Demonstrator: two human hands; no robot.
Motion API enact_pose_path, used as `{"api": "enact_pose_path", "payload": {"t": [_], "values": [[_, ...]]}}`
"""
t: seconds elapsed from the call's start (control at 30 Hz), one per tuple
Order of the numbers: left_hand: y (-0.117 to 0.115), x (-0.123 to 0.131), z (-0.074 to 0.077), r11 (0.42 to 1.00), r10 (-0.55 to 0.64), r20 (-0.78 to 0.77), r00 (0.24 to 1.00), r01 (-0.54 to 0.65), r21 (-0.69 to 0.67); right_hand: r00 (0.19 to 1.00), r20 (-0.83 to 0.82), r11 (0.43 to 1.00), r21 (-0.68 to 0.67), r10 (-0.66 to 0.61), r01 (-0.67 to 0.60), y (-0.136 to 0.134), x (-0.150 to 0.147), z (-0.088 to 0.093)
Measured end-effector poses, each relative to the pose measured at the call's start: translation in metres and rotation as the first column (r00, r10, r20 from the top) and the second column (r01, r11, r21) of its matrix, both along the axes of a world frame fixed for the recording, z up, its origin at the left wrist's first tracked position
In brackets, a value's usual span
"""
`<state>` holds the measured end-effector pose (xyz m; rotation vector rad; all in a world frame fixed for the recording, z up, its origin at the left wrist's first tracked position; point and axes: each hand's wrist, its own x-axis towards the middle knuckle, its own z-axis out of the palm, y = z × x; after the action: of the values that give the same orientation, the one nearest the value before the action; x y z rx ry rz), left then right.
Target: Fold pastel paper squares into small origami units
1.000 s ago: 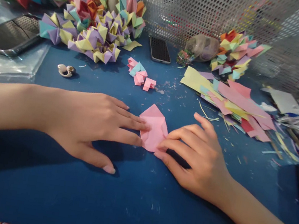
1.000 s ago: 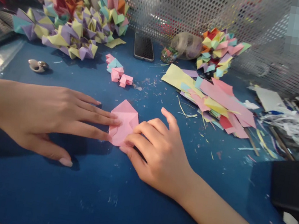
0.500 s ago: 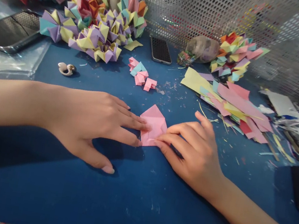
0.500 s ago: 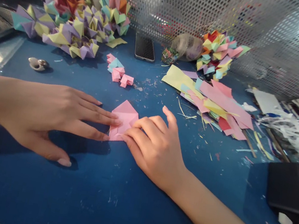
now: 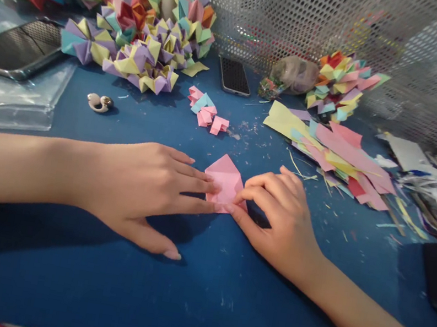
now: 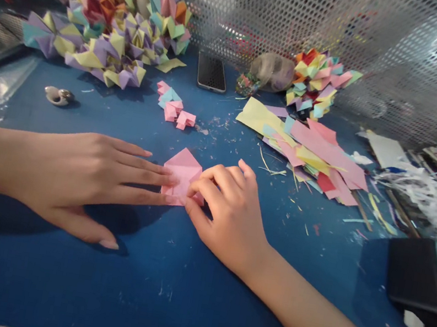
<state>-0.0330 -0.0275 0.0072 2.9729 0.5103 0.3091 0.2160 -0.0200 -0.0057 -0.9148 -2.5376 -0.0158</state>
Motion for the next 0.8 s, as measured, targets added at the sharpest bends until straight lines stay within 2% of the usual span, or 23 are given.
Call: {"api": "enact_pose_path", "payload": {"t": [0.2, 0.4, 0.63, 0.8], "values": [[-0.002, 0.004, -0.002, 0.999, 0.008, -0.017, 1.0, -0.008, 0.033, 0.998, -0.037, 0.997, -0.06, -0.05, 0.048, -0.001, -0.002, 0.001], [-0.004, 0.008, -0.007, 0.996, 0.029, 0.027, 0.999, -0.031, 0.081, 0.999, 0.047, 0.999, -0.031, -0.011, 0.013, 0.003, 0.001, 0.001], [-0.005, 0.008, -0.006, 0.996, 0.033, -0.004, 0.999, -0.033, 0.078, 1.0, -0.003, 0.997, -0.08, 0.017, -0.017, 0.01, 0.016, 0.008], [0.004, 0.002, -0.001, 0.994, 0.014, -0.065, 0.998, -0.007, 0.111, 0.998, -0.034, 0.999, 0.001, 0.051, -0.051, 0.019, 0.025, 0.007]]}}
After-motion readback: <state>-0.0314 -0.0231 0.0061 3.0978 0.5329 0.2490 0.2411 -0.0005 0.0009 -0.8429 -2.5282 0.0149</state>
